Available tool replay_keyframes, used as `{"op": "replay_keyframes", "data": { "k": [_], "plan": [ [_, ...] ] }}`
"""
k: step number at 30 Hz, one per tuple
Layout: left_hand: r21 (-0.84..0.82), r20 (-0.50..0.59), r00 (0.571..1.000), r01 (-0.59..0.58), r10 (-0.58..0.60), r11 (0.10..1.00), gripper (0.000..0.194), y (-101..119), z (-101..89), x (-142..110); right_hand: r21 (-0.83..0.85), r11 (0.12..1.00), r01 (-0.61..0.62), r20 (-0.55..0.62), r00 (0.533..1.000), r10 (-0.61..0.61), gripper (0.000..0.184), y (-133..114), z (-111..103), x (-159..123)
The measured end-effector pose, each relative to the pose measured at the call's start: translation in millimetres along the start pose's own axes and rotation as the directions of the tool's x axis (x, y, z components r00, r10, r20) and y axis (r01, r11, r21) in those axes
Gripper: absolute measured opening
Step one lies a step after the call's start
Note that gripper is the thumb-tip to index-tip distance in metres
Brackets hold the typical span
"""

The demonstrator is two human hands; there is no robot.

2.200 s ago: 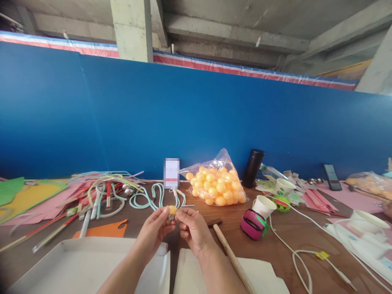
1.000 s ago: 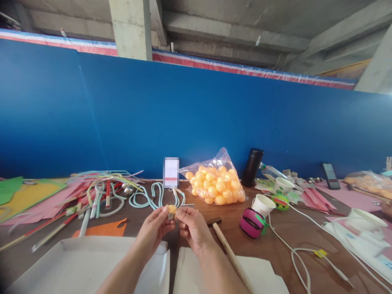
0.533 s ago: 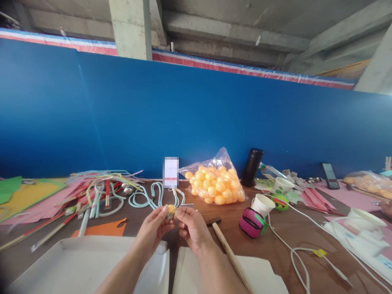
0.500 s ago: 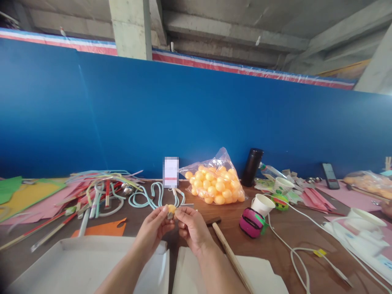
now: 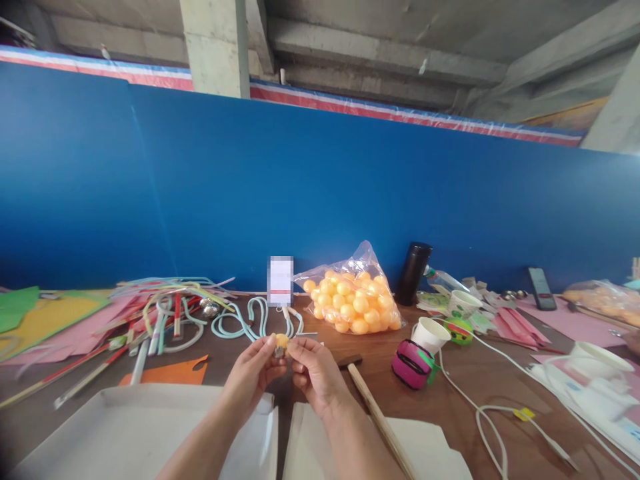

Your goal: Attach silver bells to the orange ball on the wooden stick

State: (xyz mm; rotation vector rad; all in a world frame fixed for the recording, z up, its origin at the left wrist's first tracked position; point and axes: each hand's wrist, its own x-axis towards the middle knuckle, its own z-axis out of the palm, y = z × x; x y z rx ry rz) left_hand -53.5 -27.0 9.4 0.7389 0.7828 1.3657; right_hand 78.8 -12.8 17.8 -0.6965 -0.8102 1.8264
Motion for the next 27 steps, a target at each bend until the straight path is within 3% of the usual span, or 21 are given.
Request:
{"op": "replay_keyframes", "data": {
  "k": [27],
  "plan": [
    [-0.008, -0.002, 1.0, 0.002, -0.002, 1.0, 0.032, 0.5, -0.5, -0.2, 0.038, 0.999, -0.021, 0.03, 0.999, 0.02, 0.017, 0.7, -3.5, 1.2]
  ]
}}
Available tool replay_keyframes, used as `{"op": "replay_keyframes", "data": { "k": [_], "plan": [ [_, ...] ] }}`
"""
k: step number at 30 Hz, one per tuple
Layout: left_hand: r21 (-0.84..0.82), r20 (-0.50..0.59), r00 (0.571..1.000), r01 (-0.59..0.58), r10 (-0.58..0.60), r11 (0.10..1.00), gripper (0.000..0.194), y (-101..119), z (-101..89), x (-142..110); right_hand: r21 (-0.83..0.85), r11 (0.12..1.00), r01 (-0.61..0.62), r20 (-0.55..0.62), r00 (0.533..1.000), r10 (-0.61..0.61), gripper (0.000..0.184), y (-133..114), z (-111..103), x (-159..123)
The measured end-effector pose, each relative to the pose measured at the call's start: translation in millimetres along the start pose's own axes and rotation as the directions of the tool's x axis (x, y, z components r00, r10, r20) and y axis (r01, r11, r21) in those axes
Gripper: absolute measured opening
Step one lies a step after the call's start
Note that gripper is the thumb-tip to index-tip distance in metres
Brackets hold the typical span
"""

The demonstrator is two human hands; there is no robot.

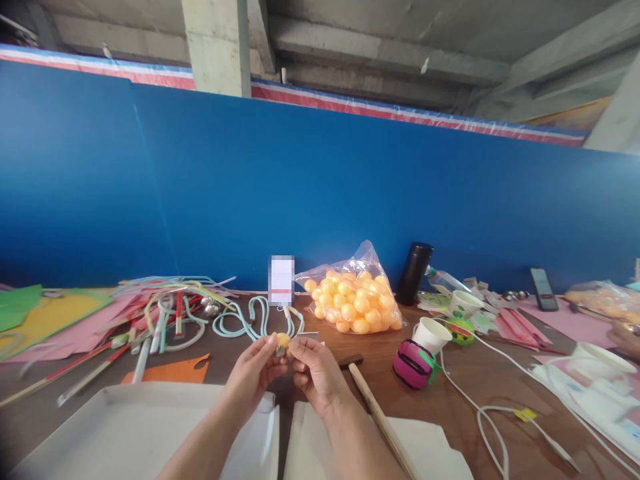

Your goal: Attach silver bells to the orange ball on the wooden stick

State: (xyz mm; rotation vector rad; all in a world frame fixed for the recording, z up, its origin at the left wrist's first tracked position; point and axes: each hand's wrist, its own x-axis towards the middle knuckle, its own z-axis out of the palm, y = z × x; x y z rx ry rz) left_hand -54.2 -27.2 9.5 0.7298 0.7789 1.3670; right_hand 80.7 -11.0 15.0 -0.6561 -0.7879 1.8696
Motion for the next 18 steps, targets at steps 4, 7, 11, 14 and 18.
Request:
{"op": "replay_keyframes", "data": {
  "k": [4, 7, 11, 14, 18],
  "plan": [
    [-0.012, 0.003, 1.0, 0.001, -0.001, 1.0, 0.032, -0.4, 0.1, 0.2, -0.008, 1.0, 0.003, -0.01, 1.0, -0.003, 0.019, 0.8, -0.7, 0.7],
    [-0.013, -0.003, 1.0, 0.004, -0.004, 1.0, 0.033, 0.0, 0.6, -0.3, -0.007, 1.0, 0.008, -0.005, 1.0, -0.008, 0.018, 1.4, -1.4, 0.6],
    [-0.009, -0.009, 1.0, 0.008, -0.008, 1.0, 0.033, 1.1, 1.3, -0.2, -0.009, 1.0, 0.004, -0.009, 1.0, -0.004, 0.019, 1.1, -1.2, 0.2],
    [-0.007, 0.0, 1.0, 0.002, -0.002, 1.0, 0.032, 1.9, 1.9, 0.2, -0.009, 1.0, 0.008, -0.017, 1.0, -0.008, 0.019, 0.3, 0.1, -0.2],
    [-0.01, -0.004, 1.0, 0.002, -0.002, 1.0, 0.032, 2.8, 2.9, -0.8, -0.007, 1.0, 0.006, -0.018, 1.0, -0.007, 0.02, -0.3, 1.3, -0.8]
  ]
}}
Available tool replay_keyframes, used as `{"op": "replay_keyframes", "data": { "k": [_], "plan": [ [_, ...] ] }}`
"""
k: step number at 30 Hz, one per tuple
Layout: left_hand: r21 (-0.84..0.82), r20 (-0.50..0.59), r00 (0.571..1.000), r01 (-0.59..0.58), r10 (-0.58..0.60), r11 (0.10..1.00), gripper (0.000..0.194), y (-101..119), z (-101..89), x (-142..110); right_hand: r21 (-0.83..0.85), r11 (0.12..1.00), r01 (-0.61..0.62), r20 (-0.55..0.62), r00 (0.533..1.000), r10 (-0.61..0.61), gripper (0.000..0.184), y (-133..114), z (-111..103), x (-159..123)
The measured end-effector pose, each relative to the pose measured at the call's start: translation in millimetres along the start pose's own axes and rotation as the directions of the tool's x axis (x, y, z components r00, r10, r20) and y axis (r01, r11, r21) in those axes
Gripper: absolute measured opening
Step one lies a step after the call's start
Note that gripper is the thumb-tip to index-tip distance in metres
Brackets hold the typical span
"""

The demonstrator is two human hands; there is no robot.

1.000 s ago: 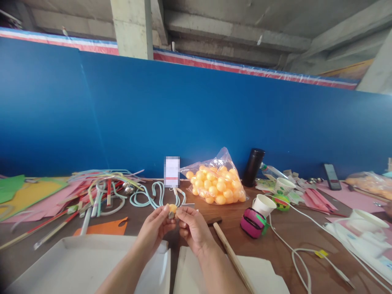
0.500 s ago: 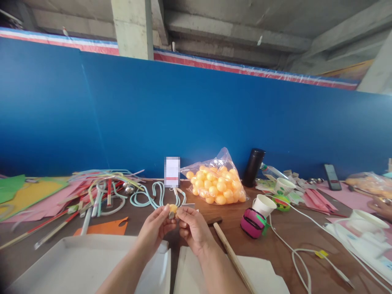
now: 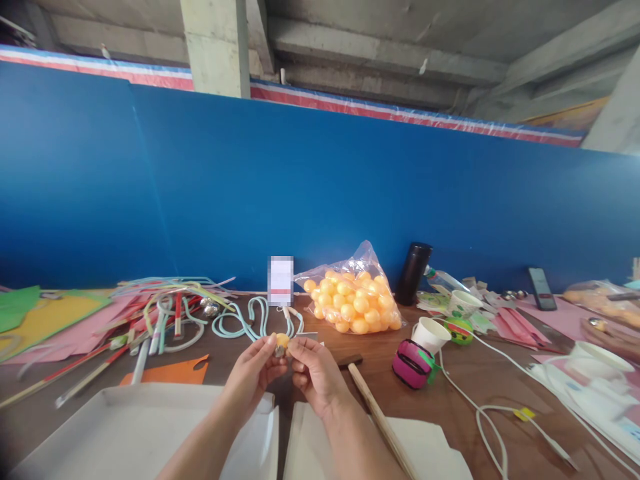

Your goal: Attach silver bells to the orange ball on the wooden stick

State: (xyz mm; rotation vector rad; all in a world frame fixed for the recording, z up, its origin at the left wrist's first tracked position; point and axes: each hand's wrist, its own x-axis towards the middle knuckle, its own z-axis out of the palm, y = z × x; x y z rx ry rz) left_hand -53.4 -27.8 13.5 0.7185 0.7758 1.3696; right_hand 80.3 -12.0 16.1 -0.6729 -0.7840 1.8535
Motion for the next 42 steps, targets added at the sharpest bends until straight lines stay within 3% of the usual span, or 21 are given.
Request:
{"op": "replay_keyframes", "data": {
  "k": [24, 42],
  "plan": [
    [0.019, -0.031, 1.0, 0.007, -0.006, 1.0, 0.033, 0.8, 2.1, -2.1, -0.103, 0.994, 0.025, -0.01, 1.0, -0.026, 0.023, -3.4, 4.0, -1.5],
    [0.024, -0.038, 0.999, 0.002, -0.001, 1.0, 0.035, 0.6, 2.2, -1.3, -0.08, 0.996, 0.033, -0.007, 0.999, -0.034, 0.02, -1.9, 3.0, -1.2]
  ]
}}
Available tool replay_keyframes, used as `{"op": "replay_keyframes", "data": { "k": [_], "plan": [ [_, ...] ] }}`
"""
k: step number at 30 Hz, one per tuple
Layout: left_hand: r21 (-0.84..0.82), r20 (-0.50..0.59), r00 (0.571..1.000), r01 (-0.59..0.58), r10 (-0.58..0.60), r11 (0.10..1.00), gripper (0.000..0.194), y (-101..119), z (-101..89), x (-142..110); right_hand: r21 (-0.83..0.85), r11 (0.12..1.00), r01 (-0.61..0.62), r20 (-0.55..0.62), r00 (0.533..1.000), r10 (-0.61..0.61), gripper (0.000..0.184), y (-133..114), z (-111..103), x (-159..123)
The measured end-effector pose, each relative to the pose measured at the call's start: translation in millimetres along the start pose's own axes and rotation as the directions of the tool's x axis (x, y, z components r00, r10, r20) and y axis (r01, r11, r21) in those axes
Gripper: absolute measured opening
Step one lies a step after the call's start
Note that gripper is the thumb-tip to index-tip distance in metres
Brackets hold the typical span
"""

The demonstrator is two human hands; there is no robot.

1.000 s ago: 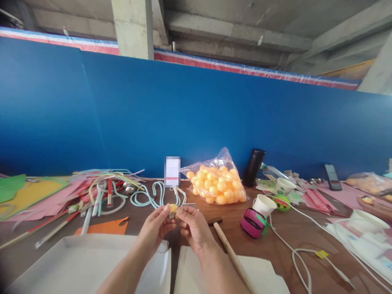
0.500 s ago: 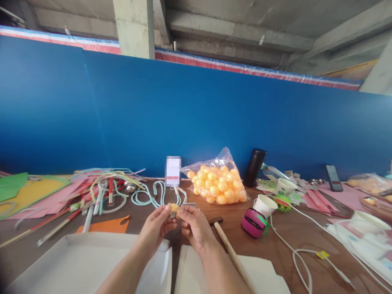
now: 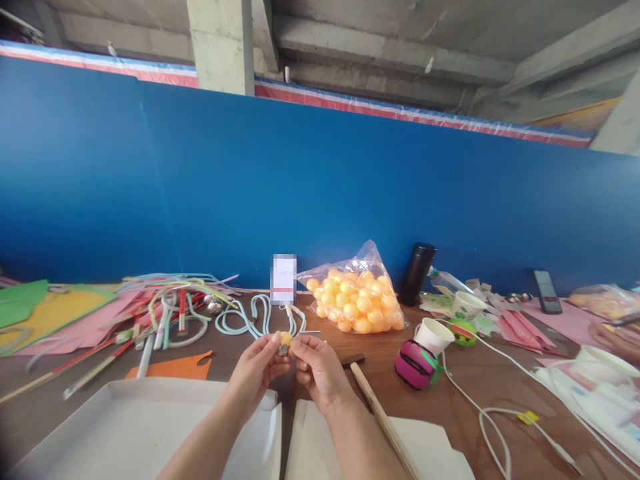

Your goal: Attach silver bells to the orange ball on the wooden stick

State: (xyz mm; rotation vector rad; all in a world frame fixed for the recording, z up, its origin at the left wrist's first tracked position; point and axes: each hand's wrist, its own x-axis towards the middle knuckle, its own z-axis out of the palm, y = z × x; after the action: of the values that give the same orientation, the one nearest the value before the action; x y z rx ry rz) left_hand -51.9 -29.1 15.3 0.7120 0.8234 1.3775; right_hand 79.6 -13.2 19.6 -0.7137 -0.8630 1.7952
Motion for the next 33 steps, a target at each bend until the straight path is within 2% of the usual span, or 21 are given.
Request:
{"op": "replay_keyframes", "data": {
  "k": [33],
  "plan": [
    [0.023, 0.001, 1.0, -0.014, 0.014, 1.0, 0.032, -2.7, -1.3, 1.6, 0.046, 0.999, -0.005, 0.005, 1.0, 0.005, 0.017, 6.0, -7.1, 4.6]
  ]
}}
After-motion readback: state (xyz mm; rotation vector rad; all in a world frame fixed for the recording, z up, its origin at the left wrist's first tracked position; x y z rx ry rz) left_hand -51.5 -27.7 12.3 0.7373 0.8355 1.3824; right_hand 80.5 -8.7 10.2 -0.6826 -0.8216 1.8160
